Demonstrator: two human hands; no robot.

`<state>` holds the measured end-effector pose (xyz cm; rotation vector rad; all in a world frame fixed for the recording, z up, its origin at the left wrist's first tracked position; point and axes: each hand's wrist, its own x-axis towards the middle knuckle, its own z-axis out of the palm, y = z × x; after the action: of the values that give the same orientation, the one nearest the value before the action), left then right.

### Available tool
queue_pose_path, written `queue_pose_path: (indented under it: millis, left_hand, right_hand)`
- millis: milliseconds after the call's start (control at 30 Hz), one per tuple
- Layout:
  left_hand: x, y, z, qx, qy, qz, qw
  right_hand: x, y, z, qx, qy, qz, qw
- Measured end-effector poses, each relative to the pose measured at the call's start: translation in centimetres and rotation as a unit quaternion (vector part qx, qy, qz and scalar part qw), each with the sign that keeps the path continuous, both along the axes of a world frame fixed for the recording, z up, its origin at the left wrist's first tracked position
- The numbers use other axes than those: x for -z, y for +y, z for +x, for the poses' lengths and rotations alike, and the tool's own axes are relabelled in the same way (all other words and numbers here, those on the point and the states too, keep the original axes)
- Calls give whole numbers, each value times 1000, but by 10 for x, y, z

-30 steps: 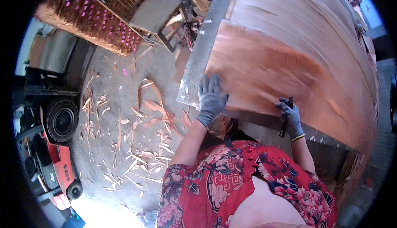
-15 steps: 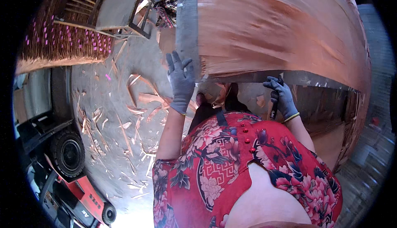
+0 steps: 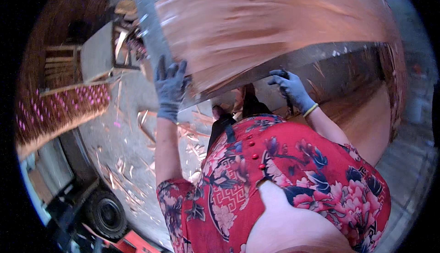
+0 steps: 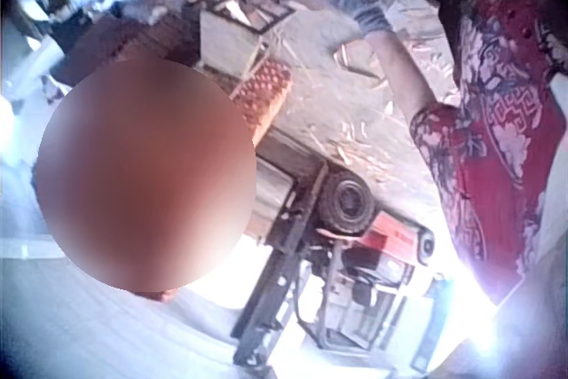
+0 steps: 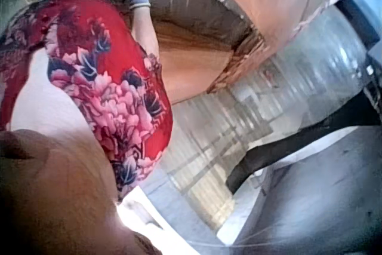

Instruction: The person applies thin wood veneer sheets to a large curved surface in a workshop. They smooth the veneer with their gloved hands, trim the edges with a utility knife, and secure the sheets using small white clips. The person also uses a long metal ruler to measure and align the veneer strips.

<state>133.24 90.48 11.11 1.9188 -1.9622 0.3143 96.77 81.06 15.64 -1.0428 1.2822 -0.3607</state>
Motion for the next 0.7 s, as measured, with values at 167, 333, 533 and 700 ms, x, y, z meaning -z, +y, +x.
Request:
queue_pose_path:
  millis: [167, 333, 533, 700]
  left_hand:
    - [-5, -7, 1, 45, -32, -1, 998]
    - [-11, -15, -4, 66, -69, 33, 995]
    - [-12, -18, -10, 100, -76, 20, 992]
    - [-16, -22, -15, 80, -76, 14, 994]
  right_hand:
    - [1, -3, -13, -25, 20, -95, 995]
    - [-1, -3, -30, 52, -12, -5, 999]
    - [1, -3, -44, 76, -17, 13, 997]
    - [7, -3, -58, 94, -61, 17, 994]
